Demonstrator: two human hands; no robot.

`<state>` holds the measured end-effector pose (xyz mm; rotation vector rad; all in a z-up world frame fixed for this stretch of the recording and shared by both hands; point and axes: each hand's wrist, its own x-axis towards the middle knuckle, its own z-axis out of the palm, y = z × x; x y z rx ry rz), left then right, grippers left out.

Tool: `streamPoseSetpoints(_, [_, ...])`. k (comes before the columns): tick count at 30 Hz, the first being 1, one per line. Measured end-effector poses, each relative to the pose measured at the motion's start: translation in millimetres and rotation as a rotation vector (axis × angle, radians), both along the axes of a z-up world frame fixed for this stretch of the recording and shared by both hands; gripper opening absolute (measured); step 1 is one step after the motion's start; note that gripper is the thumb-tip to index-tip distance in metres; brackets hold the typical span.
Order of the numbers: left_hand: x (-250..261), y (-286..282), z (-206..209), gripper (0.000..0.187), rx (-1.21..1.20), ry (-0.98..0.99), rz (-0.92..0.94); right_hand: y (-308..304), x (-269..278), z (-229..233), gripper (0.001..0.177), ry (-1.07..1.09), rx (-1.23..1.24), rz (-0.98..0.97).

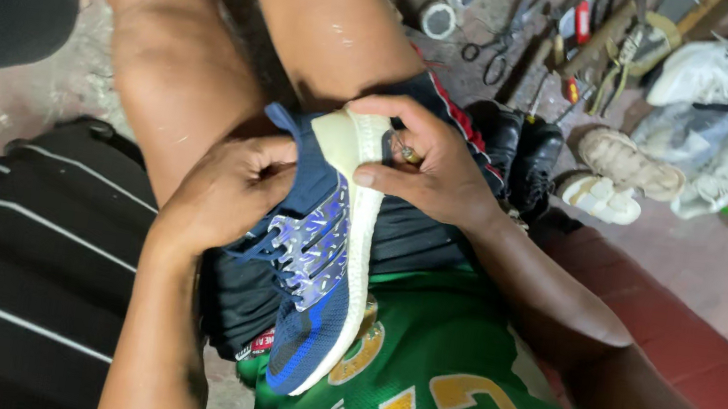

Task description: The person sits on the floor and sews a blue and white sneaker using a needle and thread. They repeatedly insert the needle into the shoe's sole and pull the thread through to stitch the sole to the upper.

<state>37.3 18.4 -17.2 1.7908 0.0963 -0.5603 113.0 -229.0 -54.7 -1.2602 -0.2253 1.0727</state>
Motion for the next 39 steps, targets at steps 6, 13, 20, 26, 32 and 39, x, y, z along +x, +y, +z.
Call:
streamPoseSetpoints(6, [-12.4, -11.5, -8.3, 0.011, 0.105, 0.262, 0.188, -4.7, 9.0, 18.1, 0.077, -0.145, -0.185, 0.132])
streamPoseSetpoints(13, [-20.8, -18.3, -15.8, 0.023, 0.11, 0.229, 0.272, -28.1, 29.0, 49.5, 0.113, -0.486, -0.575, 0.514])
streamPoseSetpoints(20, [-35.4, -18.3, -30.3, 0.022, 0.07, 0.056, 0.373, -40.2, 36.6, 51.3, 0.103, -0.626, -0.483, 0.427])
streamPoseSetpoints(26, [-40.6, -28.3, -20.3, 0.032, 0.099, -0.229, 0.551, -9.8, 13.3, 38.7, 0.084, -0.437, -0.359, 0.176])
streamPoseSetpoints(32, [-43.2, -31.1, -21.6, 0.022, -0.248, -0.129, 0.659, -21.6, 23.0, 23.3, 0.049, -0.488, -0.387, 0.207])
streamPoseSetpoints(39, [-26.0, -18.2, 1.7, 0.02, 0.045, -0.03, 0.332, -52.9, 37.1, 8.6, 0.016, -0.593, -0.292, 0.258])
